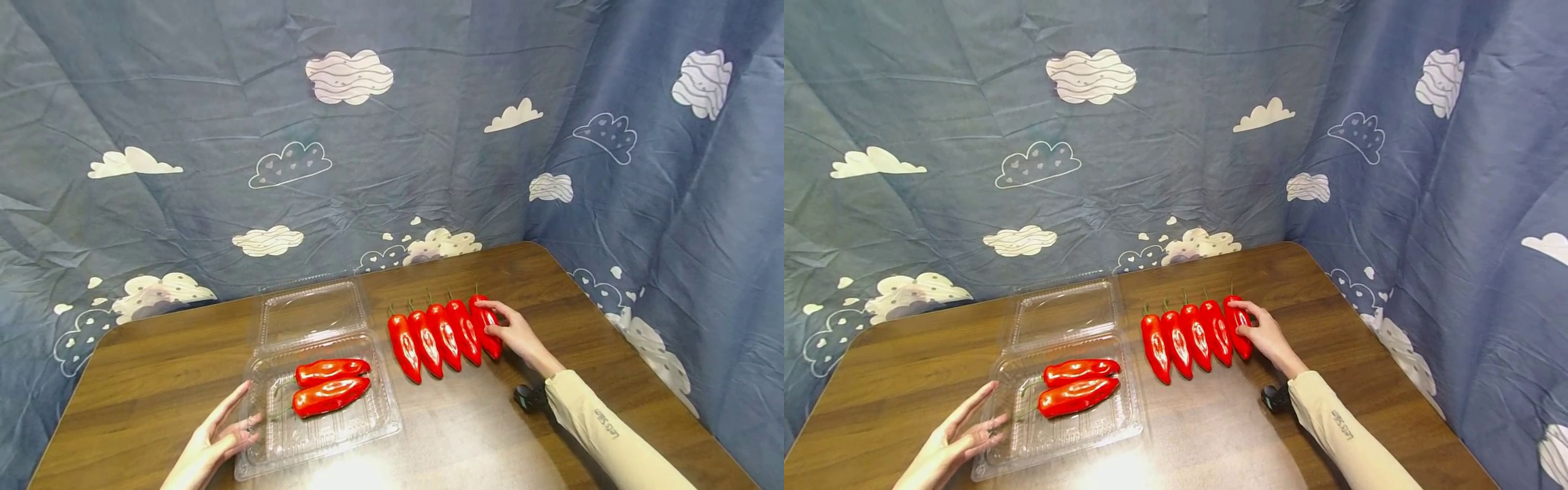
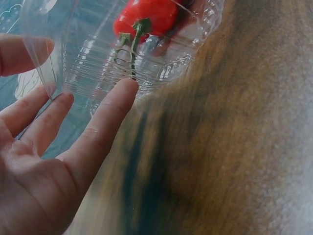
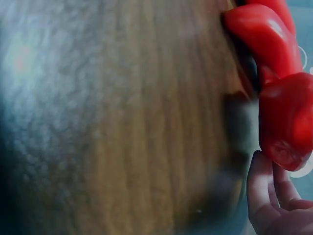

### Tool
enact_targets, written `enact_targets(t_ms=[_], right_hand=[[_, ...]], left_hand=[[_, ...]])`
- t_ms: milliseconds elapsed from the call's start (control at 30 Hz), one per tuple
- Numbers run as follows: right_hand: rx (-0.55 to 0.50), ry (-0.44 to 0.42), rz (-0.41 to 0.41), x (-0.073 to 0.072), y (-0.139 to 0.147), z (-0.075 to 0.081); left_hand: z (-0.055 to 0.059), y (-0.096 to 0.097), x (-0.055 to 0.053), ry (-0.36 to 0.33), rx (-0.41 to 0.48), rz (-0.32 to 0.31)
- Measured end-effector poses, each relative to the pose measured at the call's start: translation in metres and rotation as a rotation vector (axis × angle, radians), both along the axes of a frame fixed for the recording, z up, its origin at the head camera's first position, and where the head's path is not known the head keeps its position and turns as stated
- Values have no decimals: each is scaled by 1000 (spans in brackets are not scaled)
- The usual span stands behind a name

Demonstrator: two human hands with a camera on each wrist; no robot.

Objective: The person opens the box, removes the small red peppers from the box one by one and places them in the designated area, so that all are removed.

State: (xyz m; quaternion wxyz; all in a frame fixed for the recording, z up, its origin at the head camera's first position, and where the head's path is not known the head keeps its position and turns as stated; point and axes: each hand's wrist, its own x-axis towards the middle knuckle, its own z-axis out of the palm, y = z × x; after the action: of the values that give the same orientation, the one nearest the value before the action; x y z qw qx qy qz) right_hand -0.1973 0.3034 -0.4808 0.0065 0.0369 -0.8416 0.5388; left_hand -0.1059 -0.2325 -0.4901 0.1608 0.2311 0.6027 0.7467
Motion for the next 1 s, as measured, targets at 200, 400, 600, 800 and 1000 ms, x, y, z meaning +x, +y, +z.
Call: enact_targets(t_ms=[200, 400, 600, 800, 1000], right_hand=[[23, -2, 31, 0, 0, 0], [52, 16, 31, 0, 1, 1], [45, 19, 7, 1, 3, 2], [48, 18, -36, 1, 3, 6], [-2, 22, -53, -1, 1, 14]], left_hand=[[0, 0, 1, -1, 0, -4], [0, 0, 0, -2, 7, -6], [1, 0, 0, -11, 9, -7], [0, 0, 1, -17, -3, 4], [1, 1, 1, -2, -4, 17]])
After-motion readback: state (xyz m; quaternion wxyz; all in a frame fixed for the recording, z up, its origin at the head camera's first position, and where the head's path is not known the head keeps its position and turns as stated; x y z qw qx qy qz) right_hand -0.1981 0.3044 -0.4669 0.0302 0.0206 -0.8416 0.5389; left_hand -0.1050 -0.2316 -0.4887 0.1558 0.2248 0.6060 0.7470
